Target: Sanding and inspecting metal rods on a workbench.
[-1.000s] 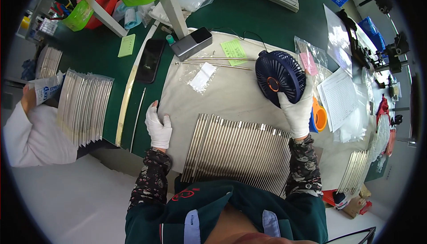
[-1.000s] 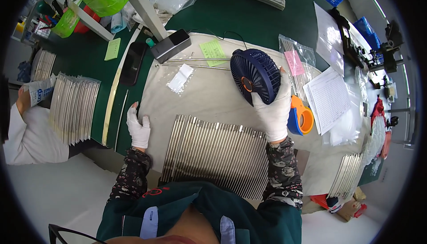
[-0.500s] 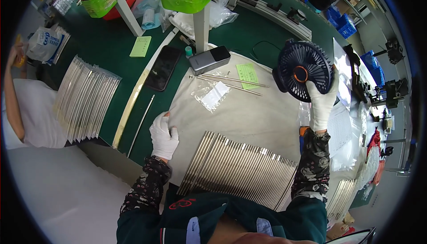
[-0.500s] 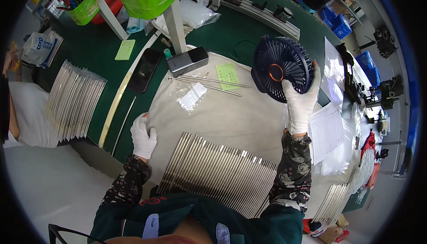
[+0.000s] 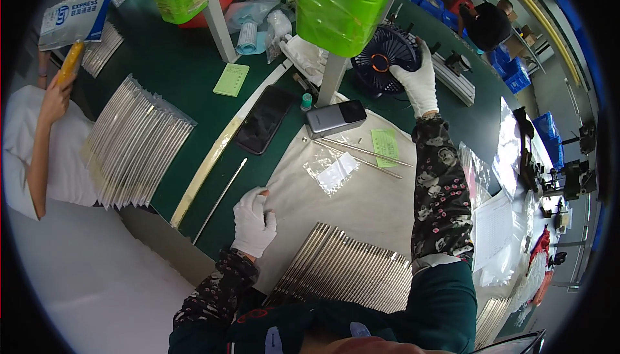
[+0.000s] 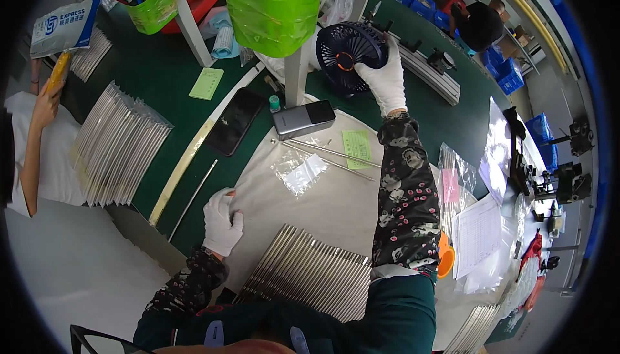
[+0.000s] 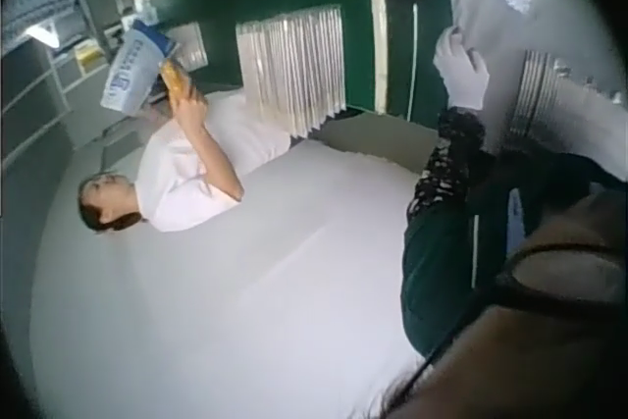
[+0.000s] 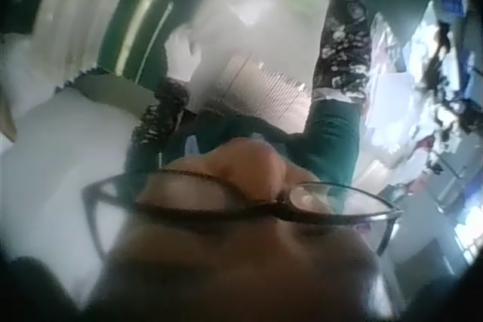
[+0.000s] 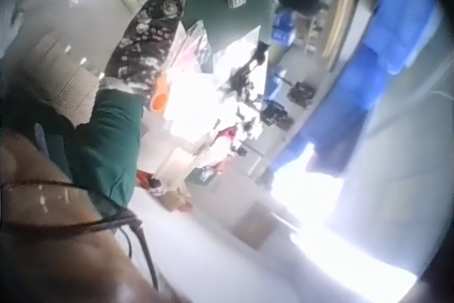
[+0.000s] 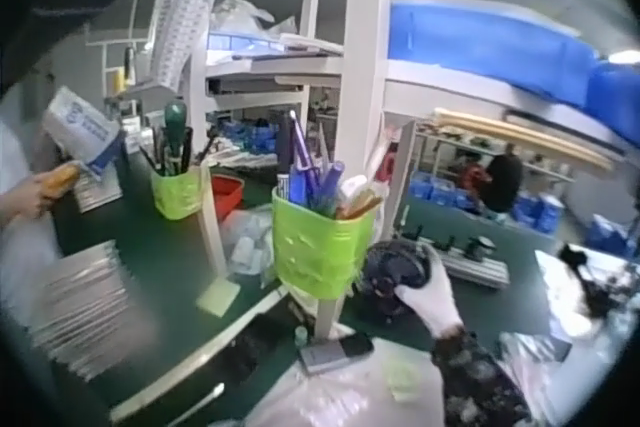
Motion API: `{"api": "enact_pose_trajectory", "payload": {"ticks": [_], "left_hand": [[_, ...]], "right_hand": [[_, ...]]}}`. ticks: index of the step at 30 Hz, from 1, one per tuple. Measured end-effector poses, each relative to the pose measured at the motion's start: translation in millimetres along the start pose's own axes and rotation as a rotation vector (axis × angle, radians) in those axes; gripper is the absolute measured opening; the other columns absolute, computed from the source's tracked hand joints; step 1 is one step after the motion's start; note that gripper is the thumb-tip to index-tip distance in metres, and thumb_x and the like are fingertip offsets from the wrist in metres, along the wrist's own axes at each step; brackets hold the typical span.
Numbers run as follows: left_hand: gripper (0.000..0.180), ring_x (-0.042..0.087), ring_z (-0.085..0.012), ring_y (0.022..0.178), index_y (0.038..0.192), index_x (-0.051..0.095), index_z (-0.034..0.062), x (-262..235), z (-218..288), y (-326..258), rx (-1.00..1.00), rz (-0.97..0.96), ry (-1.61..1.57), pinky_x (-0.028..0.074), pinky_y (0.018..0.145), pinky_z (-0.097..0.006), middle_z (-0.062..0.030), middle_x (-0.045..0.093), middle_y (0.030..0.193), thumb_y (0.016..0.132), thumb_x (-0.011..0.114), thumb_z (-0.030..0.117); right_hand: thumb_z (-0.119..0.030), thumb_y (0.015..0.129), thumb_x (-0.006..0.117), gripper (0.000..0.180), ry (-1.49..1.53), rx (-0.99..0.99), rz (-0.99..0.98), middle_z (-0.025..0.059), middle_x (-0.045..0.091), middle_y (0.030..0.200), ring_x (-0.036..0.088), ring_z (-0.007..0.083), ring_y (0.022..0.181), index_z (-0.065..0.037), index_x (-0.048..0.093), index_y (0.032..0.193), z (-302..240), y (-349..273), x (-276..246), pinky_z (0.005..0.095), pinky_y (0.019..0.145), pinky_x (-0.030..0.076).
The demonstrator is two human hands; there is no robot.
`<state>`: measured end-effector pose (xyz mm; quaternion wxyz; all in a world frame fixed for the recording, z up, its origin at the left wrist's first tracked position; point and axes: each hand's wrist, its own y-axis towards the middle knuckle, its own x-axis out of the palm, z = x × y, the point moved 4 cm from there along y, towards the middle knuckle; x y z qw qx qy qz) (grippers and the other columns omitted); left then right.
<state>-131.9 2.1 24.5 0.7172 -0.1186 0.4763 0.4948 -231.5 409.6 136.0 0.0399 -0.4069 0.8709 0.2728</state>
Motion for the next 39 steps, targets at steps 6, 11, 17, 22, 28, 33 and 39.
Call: {"api": "enact_pose_trajectory", "payload": {"ticks": [6,11,17,22,28,33,39], "left_hand": [[0.042,0.051,-0.0313,0.110,0.109,0.055,-0.0011,3.5,-1.4,1.9,0.001,-0.010,-0.039,0.040,0.092,-0.044,-0.0120,0.054,0.118,0.069,0.063,0.007],[0.042,0.051,-0.0309,0.110,0.109,0.055,-0.0007,-2.3,3.1,2.0,0.005,-0.004,-0.018,0.040,0.091,-0.044,-0.0117,0.054,0.117,0.069,0.063,0.007],[0.040,0.051,-0.0311,0.109,0.107,0.056,0.0000,0.2,2.4,2.7,0.003,-0.023,-0.023,0.040,0.091,-0.044,-0.0116,0.054,0.117,0.068,0.062,0.006],[0.037,0.052,-0.0316,0.108,0.105,0.055,0.0000,-1.0,2.8,2.9,0.004,-0.017,-0.012,0.041,0.090,-0.044,-0.0122,0.055,0.116,0.068,0.062,0.006],[0.035,0.053,-0.0327,0.105,0.103,0.055,-0.0012,-3.3,4.7,6.6,0.028,0.010,0.006,0.042,0.089,-0.044,-0.0139,0.056,0.113,0.068,0.059,0.004],[0.033,0.053,-0.0342,0.103,0.100,0.055,-0.0023,-0.1,5.7,8.0,0.044,0.001,-0.011,0.044,0.087,-0.045,-0.0153,0.056,0.112,0.068,0.059,0.004],[0.033,0.053,-0.0348,0.102,0.100,0.054,-0.0013,-0.2,0.6,1.7,0.039,0.017,0.003,0.044,0.088,-0.046,-0.0151,0.056,0.111,0.068,0.058,0.004]], "right_hand": [[-0.006,0.062,0.077,0.088,-0.061,-0.018,-0.083,0.0187,0.054,0.126,0.056,0.0255,0.113,-0.002,0.036,0.140,20.1,11.6,19.2,0.0326,0.098,0.045],[-0.010,0.061,0.080,0.091,-0.157,-0.066,-0.120,0.0197,0.053,0.127,0.054,0.0276,0.116,-0.005,0.035,0.141,23.9,17.9,18.8,0.0332,0.101,0.042],[-0.012,0.062,0.080,0.094,-0.070,0.004,-0.210,0.0211,0.053,0.129,0.053,0.0295,0.118,-0.004,0.034,0.142,22.0,6.9,17.5,0.0337,0.103,0.041],[-0.010,0.062,0.080,0.093,-0.257,0.010,-0.182,0.0201,0.053,0.128,0.054,0.0284,0.117,-0.004,0.033,0.142,18.0,-0.7,13.9,0.0333,0.102,0.042],[-0.011,0.062,0.082,0.094,-0.152,0.131,-0.261,0.0206,0.053,0.127,0.056,0.0290,0.114,-0.002,0.032,0.142,17.6,3.0,17.8,0.0325,0.101,0.043],[-0.014,0.062,0.083,0.099,-0.157,0.124,-0.269,0.0226,0.049,0.132,0.053,0.0305,0.119,-0.002,0.028,0.144,22.5,0.2,12.3,0.0331,0.102,0.042],[-0.023,0.073,0.078,0.091,-0.394,0.052,-0.002,0.0217,0.039,0.142,0.040,0.0333,0.131,-0.002,0.027,0.145,-2.8,-36.4,-45.7,0.0351,0.108,0.033]]}}
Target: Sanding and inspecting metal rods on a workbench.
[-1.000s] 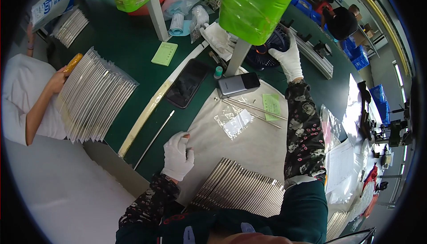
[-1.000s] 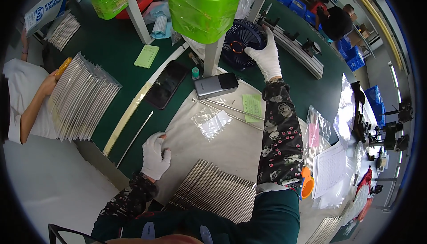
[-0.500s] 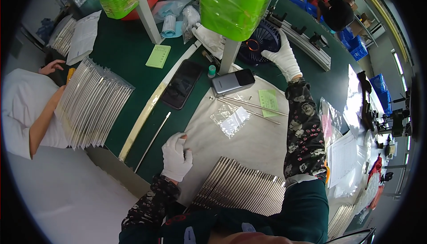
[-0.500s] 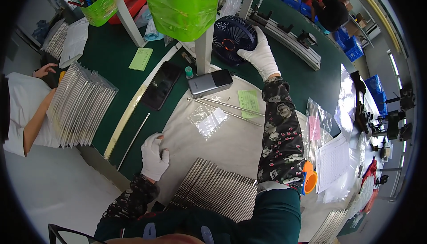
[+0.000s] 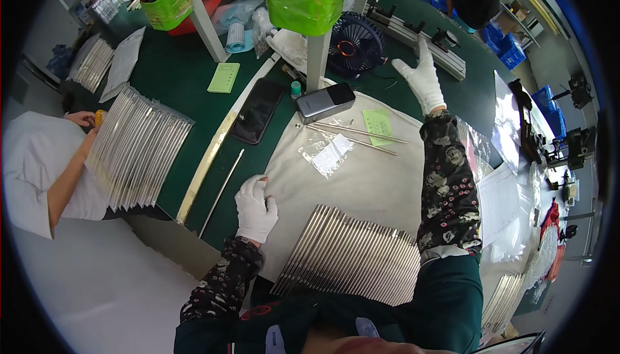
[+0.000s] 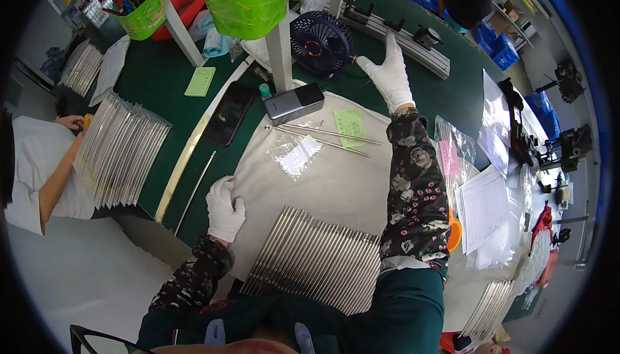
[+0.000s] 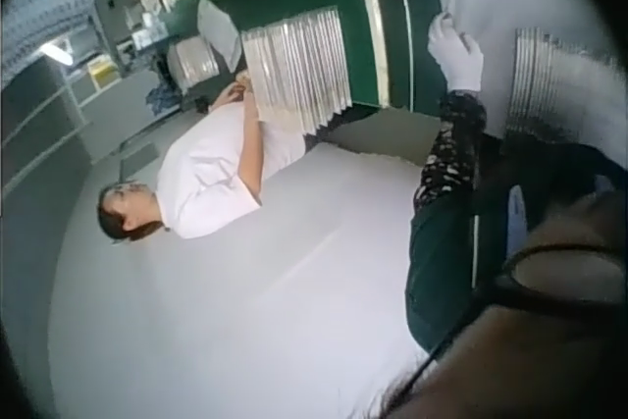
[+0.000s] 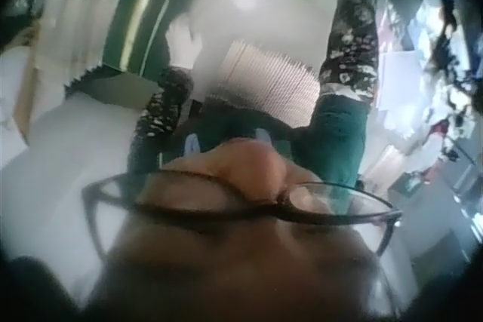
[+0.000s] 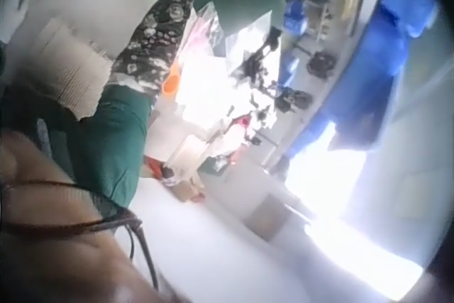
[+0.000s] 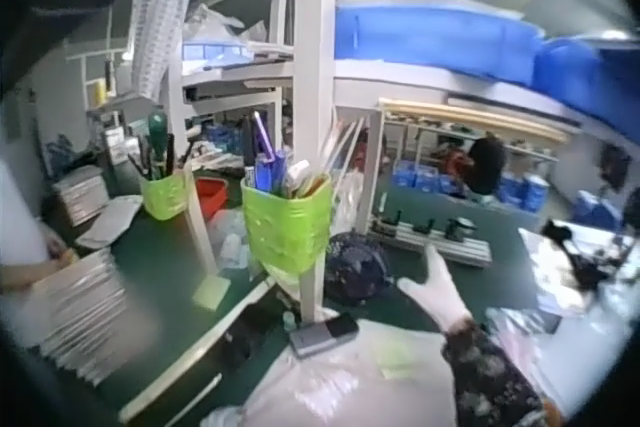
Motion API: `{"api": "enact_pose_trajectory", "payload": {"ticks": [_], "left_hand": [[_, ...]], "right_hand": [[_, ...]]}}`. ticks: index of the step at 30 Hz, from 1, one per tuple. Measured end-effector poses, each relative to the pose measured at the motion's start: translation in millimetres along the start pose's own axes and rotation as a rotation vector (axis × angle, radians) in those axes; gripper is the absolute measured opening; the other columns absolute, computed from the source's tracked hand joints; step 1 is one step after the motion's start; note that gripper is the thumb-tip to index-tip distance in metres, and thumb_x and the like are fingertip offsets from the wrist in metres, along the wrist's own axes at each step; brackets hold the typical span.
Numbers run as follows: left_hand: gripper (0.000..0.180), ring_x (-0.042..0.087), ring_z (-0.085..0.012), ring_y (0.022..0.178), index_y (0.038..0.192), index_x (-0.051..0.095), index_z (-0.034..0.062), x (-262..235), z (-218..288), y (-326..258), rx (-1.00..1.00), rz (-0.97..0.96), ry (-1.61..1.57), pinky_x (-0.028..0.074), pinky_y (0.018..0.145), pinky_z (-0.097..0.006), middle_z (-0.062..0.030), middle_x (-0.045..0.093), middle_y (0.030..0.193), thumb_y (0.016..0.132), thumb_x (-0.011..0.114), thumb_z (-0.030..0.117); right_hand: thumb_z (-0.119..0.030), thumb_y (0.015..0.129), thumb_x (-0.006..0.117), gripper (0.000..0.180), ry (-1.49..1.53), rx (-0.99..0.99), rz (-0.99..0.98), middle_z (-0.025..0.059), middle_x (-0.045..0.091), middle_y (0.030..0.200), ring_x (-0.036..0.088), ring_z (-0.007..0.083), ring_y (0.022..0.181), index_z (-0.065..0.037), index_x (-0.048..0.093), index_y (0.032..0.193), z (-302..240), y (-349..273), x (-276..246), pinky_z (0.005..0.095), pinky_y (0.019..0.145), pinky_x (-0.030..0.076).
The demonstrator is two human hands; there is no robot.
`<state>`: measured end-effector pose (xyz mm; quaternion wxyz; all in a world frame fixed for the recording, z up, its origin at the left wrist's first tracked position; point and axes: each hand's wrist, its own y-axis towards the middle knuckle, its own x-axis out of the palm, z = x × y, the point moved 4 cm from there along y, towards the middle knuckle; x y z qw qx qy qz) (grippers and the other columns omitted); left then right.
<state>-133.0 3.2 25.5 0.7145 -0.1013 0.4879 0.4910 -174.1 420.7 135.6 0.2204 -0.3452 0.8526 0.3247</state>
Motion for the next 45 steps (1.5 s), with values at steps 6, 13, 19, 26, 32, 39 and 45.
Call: {"api": "enact_pose_trajectory", "payload": {"ticks": [6,13,19,26,32,39,45], "left_hand": [[0.041,0.052,-0.0361,0.105,0.109,0.052,0.0000,12.2,-4.8,2.5,0.030,0.012,0.035,0.043,0.091,-0.045,-0.0159,0.058,0.112,0.069,0.060,0.005],[0.045,0.054,-0.0330,0.110,0.117,0.054,0.0033,13.9,-28.6,9.6,0.052,0.092,0.098,0.043,0.096,-0.041,-0.0150,0.059,0.116,0.074,0.064,0.011],[0.041,0.055,-0.0311,0.111,0.117,0.056,0.0024,17.0,-36.9,23.2,0.158,0.134,-0.015,0.042,0.098,-0.037,-0.0155,0.059,0.117,0.078,0.061,0.013],[0.041,0.054,-0.0263,0.118,0.122,0.054,-0.0015,14.0,-49.9,-5.3,0.167,0.008,-0.124,0.039,0.102,-0.034,-0.0145,0.058,0.124,0.085,0.063,0.014],[0.039,0.054,-0.0260,0.118,0.122,0.053,-0.0012,10.6,-44.6,-12.4,0.194,-0.089,-0.073,0.040,0.101,-0.034,-0.0143,0.058,0.123,0.086,0.062,0.012],[0.039,0.053,-0.0257,0.116,0.124,0.052,-0.0022,2.1,-61.9,-15.6,0.194,-0.095,-0.109,0.038,0.103,-0.034,-0.0139,0.057,0.124,0.088,0.058,0.008],[0.039,0.051,-0.0254,0.118,0.127,0.050,-0.0017,2.6,-64.3,-18.8,0.166,-0.119,-0.146,0.036,0.105,-0.035,-0.0138,0.055,0.127,0.089,0.054,0.008]], "right_hand": [[-0.012,0.081,0.070,0.056,-0.015,0.110,-0.039,0.0160,0.060,0.121,0.058,0.0248,0.114,0.000,0.049,0.132,44.7,-111.7,-77.1,0.0339,0.097,0.045],[-0.014,0.081,0.063,0.042,-0.477,-0.279,-0.134,0.0190,0.061,0.110,0.059,0.0353,0.101,-0.002,0.056,0.121,-42.9,-238.0,-157.2,0.0381,0.088,0.048],[-0.017,0.075,0.070,0.049,-0.632,-0.241,-0.250,0.0131,0.059,0.109,0.057,0.0318,0.101,-0.003,0.053,0.119,-53.1,-423.1,-178.8,0.0398,0.085,0.047],[-0.033,0.082,0.064,0.056,-0.633,0.012,-0.027,0.0236,0.052,0.121,0.051,0.0402,0.112,0.002,0.050,0.122,-15.3,-551.8,-200.9,0.0424,0.093,0.043],[-0.047,0.084,0.055,0.066,-0.625,-0.010,0.013,0.0248,0.050,0.124,0.044,0.0438,0.121,0.006,0.046,0.124,-2.9,-562.2,-184.1,0.0531,0.102,0.033],[-0.058,0.078,0.058,0.079,-0.579,0.013,-0.071,0.0254,0.047,0.127,0.043,0.0446,0.121,0.003,0.044,0.127,-13.1,-556.0,-176.4,0.0549,0.101,0.033],[-0.066,0.073,0.057,0.090,-0.682,0.078,-0.178,0.0253,0.039,0.136,0.037,0.0437,0.127,-0.001,0.040,0.133,-13.3,-560.7,-172.4,0.0580,0.103,0.030]]}}
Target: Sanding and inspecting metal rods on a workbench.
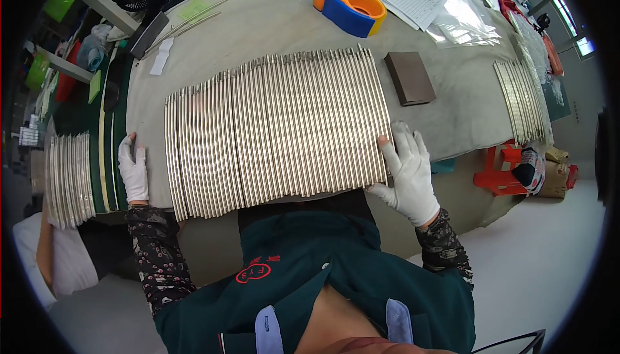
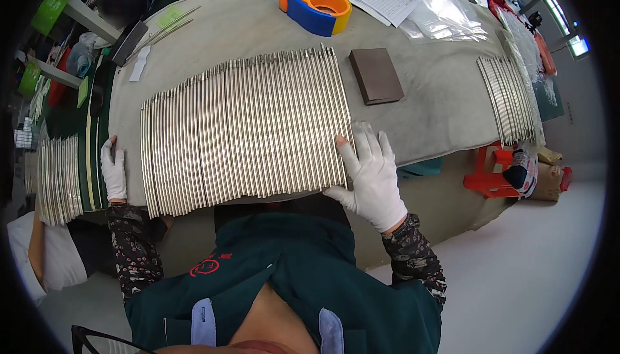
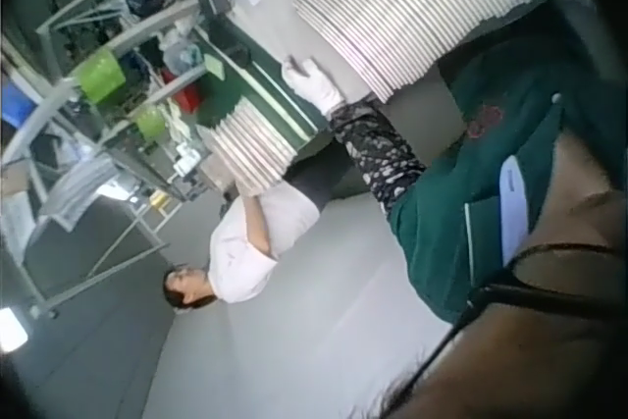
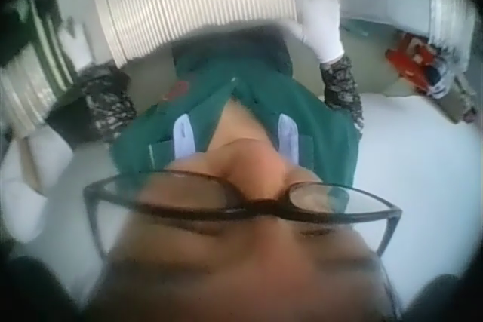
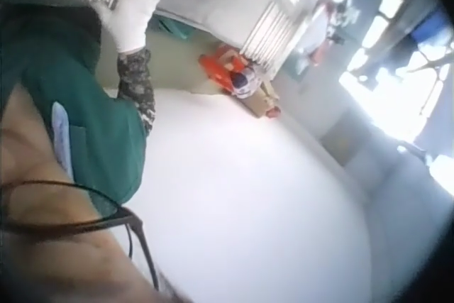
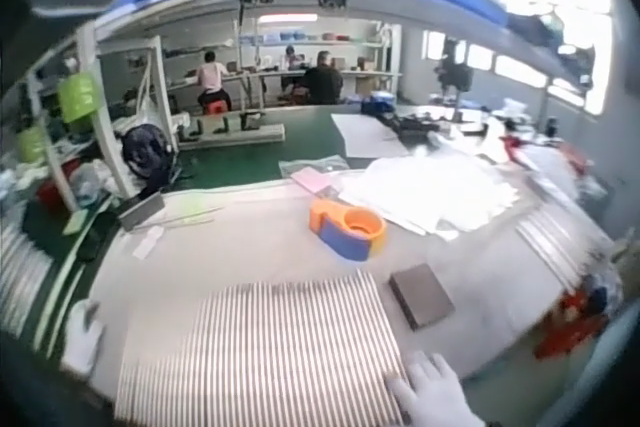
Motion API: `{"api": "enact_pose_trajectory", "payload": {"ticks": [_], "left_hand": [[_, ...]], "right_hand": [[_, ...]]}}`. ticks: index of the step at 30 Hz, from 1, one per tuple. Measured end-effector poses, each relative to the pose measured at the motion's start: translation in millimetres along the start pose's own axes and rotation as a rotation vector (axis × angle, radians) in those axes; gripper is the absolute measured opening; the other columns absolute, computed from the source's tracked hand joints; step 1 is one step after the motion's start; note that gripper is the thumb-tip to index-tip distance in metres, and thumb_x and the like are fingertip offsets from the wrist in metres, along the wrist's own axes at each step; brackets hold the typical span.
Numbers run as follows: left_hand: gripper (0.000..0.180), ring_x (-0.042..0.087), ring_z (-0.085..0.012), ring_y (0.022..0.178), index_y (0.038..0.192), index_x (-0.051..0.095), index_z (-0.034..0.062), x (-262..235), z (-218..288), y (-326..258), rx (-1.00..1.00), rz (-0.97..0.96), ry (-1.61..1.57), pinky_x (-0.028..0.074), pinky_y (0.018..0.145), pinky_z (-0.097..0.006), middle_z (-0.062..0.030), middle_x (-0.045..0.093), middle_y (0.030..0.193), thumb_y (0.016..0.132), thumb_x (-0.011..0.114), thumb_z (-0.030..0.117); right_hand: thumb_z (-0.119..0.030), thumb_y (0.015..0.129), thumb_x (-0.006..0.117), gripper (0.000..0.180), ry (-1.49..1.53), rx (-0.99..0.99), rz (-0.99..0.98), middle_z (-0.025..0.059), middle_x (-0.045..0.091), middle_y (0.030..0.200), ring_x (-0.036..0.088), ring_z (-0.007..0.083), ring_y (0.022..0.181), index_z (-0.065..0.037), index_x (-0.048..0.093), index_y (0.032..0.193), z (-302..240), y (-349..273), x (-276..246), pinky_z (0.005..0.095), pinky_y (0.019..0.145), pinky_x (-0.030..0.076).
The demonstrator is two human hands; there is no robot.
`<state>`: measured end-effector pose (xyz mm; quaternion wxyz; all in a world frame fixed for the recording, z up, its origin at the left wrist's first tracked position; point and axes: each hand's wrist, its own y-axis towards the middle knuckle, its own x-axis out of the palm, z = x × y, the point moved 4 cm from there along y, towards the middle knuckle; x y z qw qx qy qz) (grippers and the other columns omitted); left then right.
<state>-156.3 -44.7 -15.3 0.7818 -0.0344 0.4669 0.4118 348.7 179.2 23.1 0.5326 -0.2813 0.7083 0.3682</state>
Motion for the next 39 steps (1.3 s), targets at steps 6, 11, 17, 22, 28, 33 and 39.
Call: {"api": "enact_pose_trajectory", "payload": {"ticks": [6,11,17,22,28,33,39], "left_hand": [[0.039,0.050,-0.0247,0.119,0.127,0.049,-0.0023,-0.3,-3.4,-3.2,-0.012,0.004,-0.022,0.036,0.106,-0.035,-0.0139,0.054,0.127,0.089,0.052,0.005],[0.039,0.050,-0.0245,0.119,0.127,0.049,-0.0021,-2.1,-5.5,-4.7,-0.031,0.002,-0.017,0.035,0.106,-0.035,-0.0140,0.054,0.128,0.089,0.052,0.004],[0.039,0.049,-0.0240,0.120,0.127,0.049,-0.0018,-0.9,-1.8,-4.2,-0.041,-0.005,-0.040,0.035,0.107,-0.035,-0.0135,0.053,0.128,0.088,0.052,0.003],[0.039,0.049,-0.0239,0.120,0.127,0.049,-0.0017,-2.0,-4.3,-5.2,-0.041,-0.009,-0.007,0.034,0.107,-0.036,-0.0132,0.053,0.128,0.088,0.053,0.002],[0.041,0.050,-0.0240,0.118,0.126,0.050,-0.0008,0.6,-6.5,-3.3,-0.012,0.013,-0.001,0.035,0.107,-0.035,-0.0127,0.054,0.126,0.086,0.055,0.003],[0.040,0.051,-0.0238,0.117,0.125,0.051,-0.0007,1.6,-3.9,-2.8,-0.011,0.006,0.001,0.036,0.106,-0.034,-0.0120,0.055,0.124,0.085,0.056,0.003],[0.040,0.052,-0.0250,0.116,0.124,0.052,-0.0010,-3.6,-7.3,-7.3,-0.008,0.051,-0.014,0.037,0.105,-0.035,-0.0125,0.056,0.123,0.084,0.057,0.003]], "right_hand": [[-0.072,0.068,0.053,0.096,-0.018,-0.053,-0.031,0.0229,0.038,0.137,0.037,0.0394,0.129,-0.006,0.038,0.136,5.7,-0.3,3.0,0.0550,0.105,0.028],[-0.074,0.068,0.050,0.096,0.004,-0.071,0.015,0.0211,0.040,0.136,0.039,0.0381,0.127,-0.007,0.037,0.136,8.1,2.4,3.3,0.0523,0.105,0.029],[-0.048,0.048,0.080,0.098,0.105,-0.024,-0.043,0.0179,0.041,0.135,0.042,0.0367,0.124,-0.011,0.044,0.131,14.3,1.8,-13.2,0.0489,0.103,0.034],[-0.039,0.040,0.085,0.099,0.103,-0.063,-0.005,0.0163,0.042,0.134,0.042,0.0355,0.124,-0.013,0.047,0.127,13.8,2.1,-14.2,0.0481,0.102,0.036],[-0.036,0.040,0.086,0.096,0.095,-0.079,-0.007,0.0153,0.043,0.132,0.044,0.0347,0.121,-0.014,0.048,0.126,13.5,1.1,-15.9,0.0478,0.101,0.037],[-0.032,0.039,0.087,0.093,0.097,-0.120,0.010,0.0144,0.044,0.131,0.044,0.0342,0.121,-0.012,0.049,0.122,13.4,2.1,-15.6,0.0471,0.101,0.038],[-0.028,0.041,0.087,0.089,0.095,-0.162,0.046,0.0136,0.045,0.131,0.046,0.0339,0.120,-0.012,0.048,0.120,9.5,0.7,-15.7,0.0463,0.098,0.040]]}}
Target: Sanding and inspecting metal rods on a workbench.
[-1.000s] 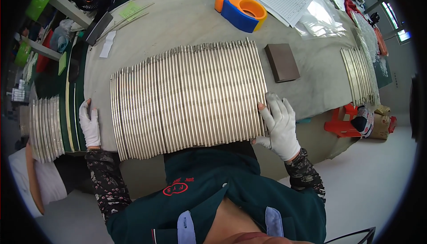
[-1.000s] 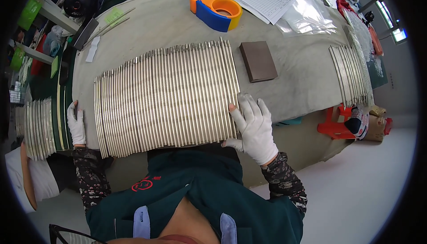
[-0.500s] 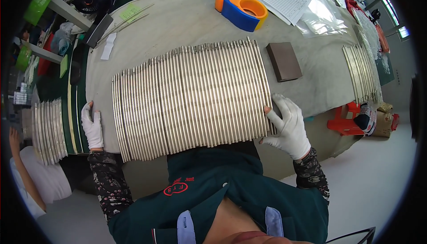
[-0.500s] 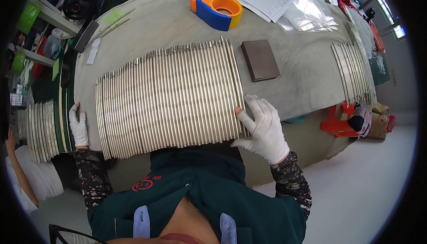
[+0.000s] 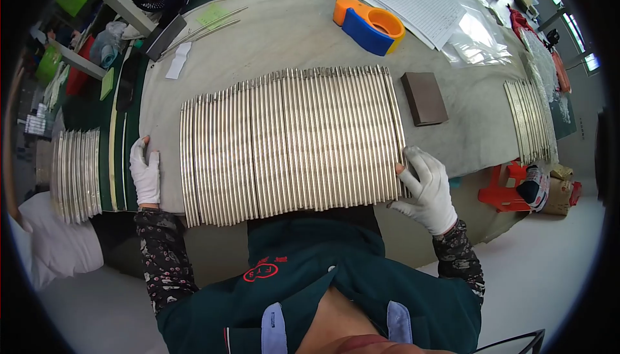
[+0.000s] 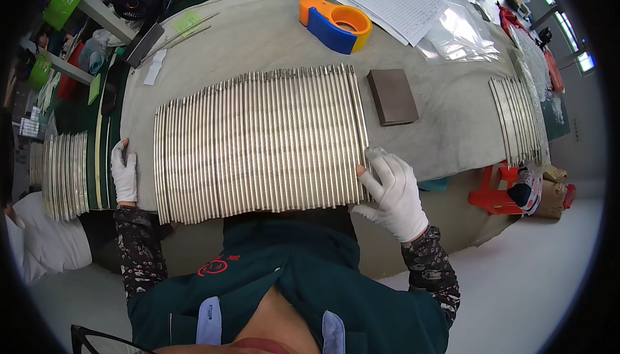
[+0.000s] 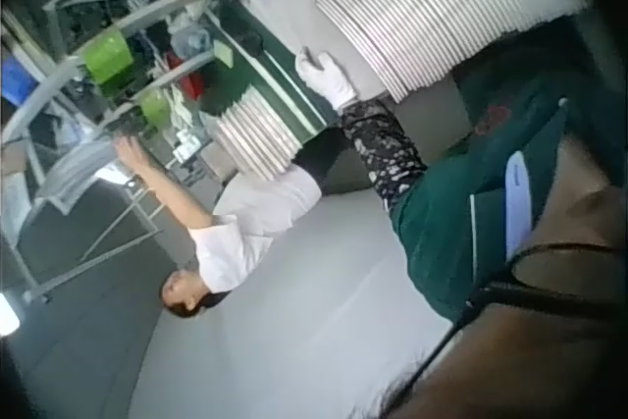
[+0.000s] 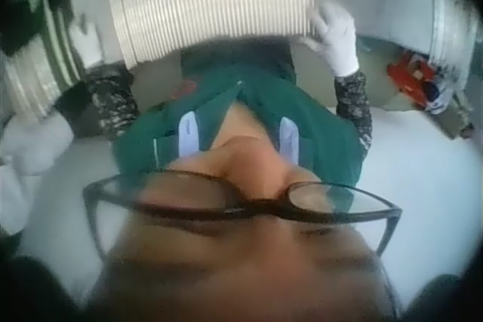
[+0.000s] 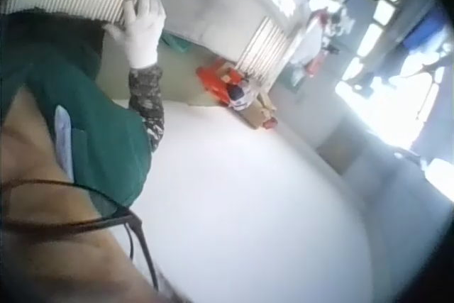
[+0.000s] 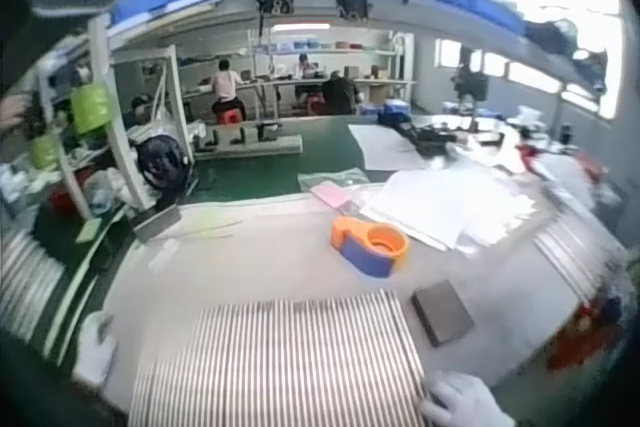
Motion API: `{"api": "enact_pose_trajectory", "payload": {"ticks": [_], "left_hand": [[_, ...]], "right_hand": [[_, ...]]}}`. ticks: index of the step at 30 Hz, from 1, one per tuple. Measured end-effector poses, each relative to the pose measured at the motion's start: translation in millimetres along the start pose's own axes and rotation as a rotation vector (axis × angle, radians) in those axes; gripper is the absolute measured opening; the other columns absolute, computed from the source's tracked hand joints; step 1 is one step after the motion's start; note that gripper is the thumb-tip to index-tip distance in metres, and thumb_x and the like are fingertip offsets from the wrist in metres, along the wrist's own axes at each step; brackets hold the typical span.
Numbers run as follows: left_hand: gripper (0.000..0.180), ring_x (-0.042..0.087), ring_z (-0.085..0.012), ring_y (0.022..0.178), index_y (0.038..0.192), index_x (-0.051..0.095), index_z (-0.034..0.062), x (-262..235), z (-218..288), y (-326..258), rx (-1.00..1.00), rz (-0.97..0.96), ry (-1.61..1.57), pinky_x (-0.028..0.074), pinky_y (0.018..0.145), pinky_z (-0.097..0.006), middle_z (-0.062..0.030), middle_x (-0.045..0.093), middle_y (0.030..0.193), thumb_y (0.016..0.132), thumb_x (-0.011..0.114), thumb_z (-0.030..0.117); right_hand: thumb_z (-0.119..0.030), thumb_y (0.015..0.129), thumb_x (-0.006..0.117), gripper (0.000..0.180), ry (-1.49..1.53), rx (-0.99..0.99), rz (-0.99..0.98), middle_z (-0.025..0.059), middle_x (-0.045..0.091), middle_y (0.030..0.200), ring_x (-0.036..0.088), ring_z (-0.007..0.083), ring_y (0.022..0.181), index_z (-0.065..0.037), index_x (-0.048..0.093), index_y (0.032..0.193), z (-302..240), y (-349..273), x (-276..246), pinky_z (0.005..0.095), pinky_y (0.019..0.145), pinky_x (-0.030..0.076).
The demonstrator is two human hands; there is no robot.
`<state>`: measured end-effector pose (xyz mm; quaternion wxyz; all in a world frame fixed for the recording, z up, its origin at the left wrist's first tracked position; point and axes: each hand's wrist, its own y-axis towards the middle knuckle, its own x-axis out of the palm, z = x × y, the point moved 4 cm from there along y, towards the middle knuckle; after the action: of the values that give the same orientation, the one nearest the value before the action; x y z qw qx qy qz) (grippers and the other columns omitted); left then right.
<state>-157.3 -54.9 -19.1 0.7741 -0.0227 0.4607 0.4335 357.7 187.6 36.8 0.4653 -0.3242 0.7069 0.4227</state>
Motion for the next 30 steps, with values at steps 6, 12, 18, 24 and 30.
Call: {"api": "enact_pose_trajectory", "payload": {"ticks": [6,12,18,24,30], "left_hand": [[0.038,0.053,-0.0270,0.114,0.119,0.055,-0.0019,11.3,32.5,4.3,0.010,-0.022,0.048,0.039,0.103,-0.034,-0.0134,0.056,0.121,0.082,0.062,0.003],[0.041,0.053,-0.0255,0.114,0.122,0.052,-0.0020,5.2,16.0,3.6,0.009,0.021,-0.037,0.039,0.103,-0.034,-0.0133,0.056,0.122,0.082,0.061,0.001],[0.041,0.054,-0.0297,0.113,0.121,0.050,-0.0033,-7.0,156.7,6.1,0.392,-0.049,-0.006,0.041,0.099,-0.037,-0.0167,0.053,0.123,0.082,0.060,0.002],[0.061,0.049,-0.0362,0.118,0.120,0.049,0.0003,87.2,344.5,-21.6,1.106,-0.717,-0.236,0.041,0.095,-0.043,-0.0189,0.049,0.125,0.066,0.074,0.013],[0.060,0.042,-0.0330,0.126,0.121,0.051,-0.0028,191.7,390.7,-40.6,1.233,-0.876,-0.209,0.036,0.104,-0.043,-0.0183,0.047,0.127,0.073,0.071,0.028]], "right_hand": [[-0.027,0.051,0.085,0.080,-0.055,0.003,0.041,0.0143,0.045,0.132,0.047,0.0345,0.119,-0.012,0.048,0.120,-0.2,-12.1,2.9,0.0451,0.095,0.042],[-0.043,0.069,0.074,0.068,-0.001,0.025,0.039,0.0166,0.047,0.131,0.048,0.0353,0.116,-0.008,0.049,0.122,-2.2,-7.7,1.2,0.0447,0.094,0.041],[-0.042,0.079,0.065,0.058,-0.038,0.053,0.067,0.0175,0.049,0.127,0.050,0.0344,0.114,-0.003,0.051,0.120,-7.8,5.0,-10.9,0.0439,0.095,0.040],[-0.032,0.078,0.067,0.060,-0.164,0.320,0.326,0.0223,0.050,0.126,0.050,0.0371,0.113,-0.001,0.049,0.125,35.9,39.4,-26.5,0.0435,0.094,0.041],[-0.034,0.071,0.072,0.073,-0.283,0.622,0.226,0.0280,0.047,0.128,0.049,0.0399,0.116,0.000,0.046,0.131,75.2,84.0,1.4,0.0446,0.093,0.043]]}}
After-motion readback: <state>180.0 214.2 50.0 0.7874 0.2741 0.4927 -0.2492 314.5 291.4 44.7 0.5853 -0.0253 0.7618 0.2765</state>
